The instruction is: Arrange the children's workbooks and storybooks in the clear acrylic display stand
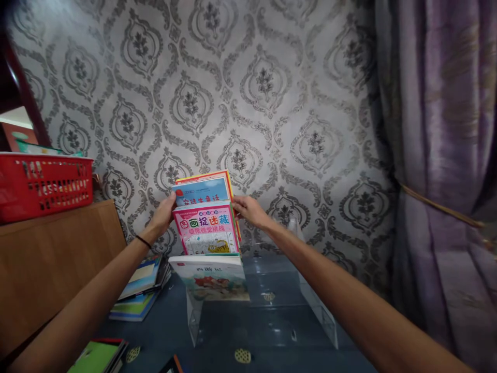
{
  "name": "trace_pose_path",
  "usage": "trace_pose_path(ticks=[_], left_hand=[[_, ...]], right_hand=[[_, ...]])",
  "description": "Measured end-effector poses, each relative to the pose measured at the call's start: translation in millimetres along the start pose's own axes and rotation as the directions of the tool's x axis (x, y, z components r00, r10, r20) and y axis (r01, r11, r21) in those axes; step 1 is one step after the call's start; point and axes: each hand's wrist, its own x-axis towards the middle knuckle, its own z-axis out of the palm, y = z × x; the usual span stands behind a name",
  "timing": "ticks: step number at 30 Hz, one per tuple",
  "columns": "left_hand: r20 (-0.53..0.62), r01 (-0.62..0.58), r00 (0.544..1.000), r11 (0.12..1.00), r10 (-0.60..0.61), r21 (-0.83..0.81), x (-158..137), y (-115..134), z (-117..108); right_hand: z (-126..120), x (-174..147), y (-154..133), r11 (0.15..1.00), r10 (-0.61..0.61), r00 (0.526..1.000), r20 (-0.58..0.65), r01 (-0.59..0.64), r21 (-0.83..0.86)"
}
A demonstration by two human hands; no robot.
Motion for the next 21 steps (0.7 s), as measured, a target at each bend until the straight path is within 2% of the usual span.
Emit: trace_pose_path(ticks=[2, 7, 9, 13, 17, 19, 21], left_hand=[[0.007, -0.022, 1.0, 0.999, 0.022, 0.032, -5.5, -4.8, -1.2], [-0.053, 0.051, 0.997, 0.997, -0.048, 0.061, -15.7, -15.7, -5.3], [-0.089, 0.047, 0.995, 0.996, -0.039, 0.081, -15.2, -17.6, -8.2], [-0.149, 0.034, 0.989, 0.995, -0.02, 0.092, -9.9, -16.4, -14.0], [-0.082, 0.076, 0.994, 0.996, -0.072, 0.041, -6.6, -13.8, -12.4], [-0.006, 0.084, 0.996, 0.996, -0.084, -0.043, -6.1, -13.5, -8.1], [0.049, 0.105, 0.994, 0.984, -0.099, -0.146, -5.6, -13.8, -2.9]], right_hand=[[4.3, -1.4, 6.3, 0.999, 0.031, 0.999, 0.008, -0.031, -0.024], [10.0, -3.3, 9.8, 0.997, 0.046, 0.999, -0.009, -0.046, -0.067], [11.6, -5.8, 8.1, 0.995, 0.039, 0.999, -0.029, -0.042, -0.093], [15.5, -16.8, 8.5, 0.985, -0.008, 0.986, -0.167, -0.021, -0.171], [20.4, -23.2, 7.4, 0.972, -0.076, 0.927, -0.367, -0.013, -0.234], [25.0, -20.5, 2.1, 0.984, -0.062, 0.921, -0.385, -0.008, -0.178], [31.9, -15.6, -5.3, 0.999, -0.024, 0.934, -0.356, 0.009, -0.044]])
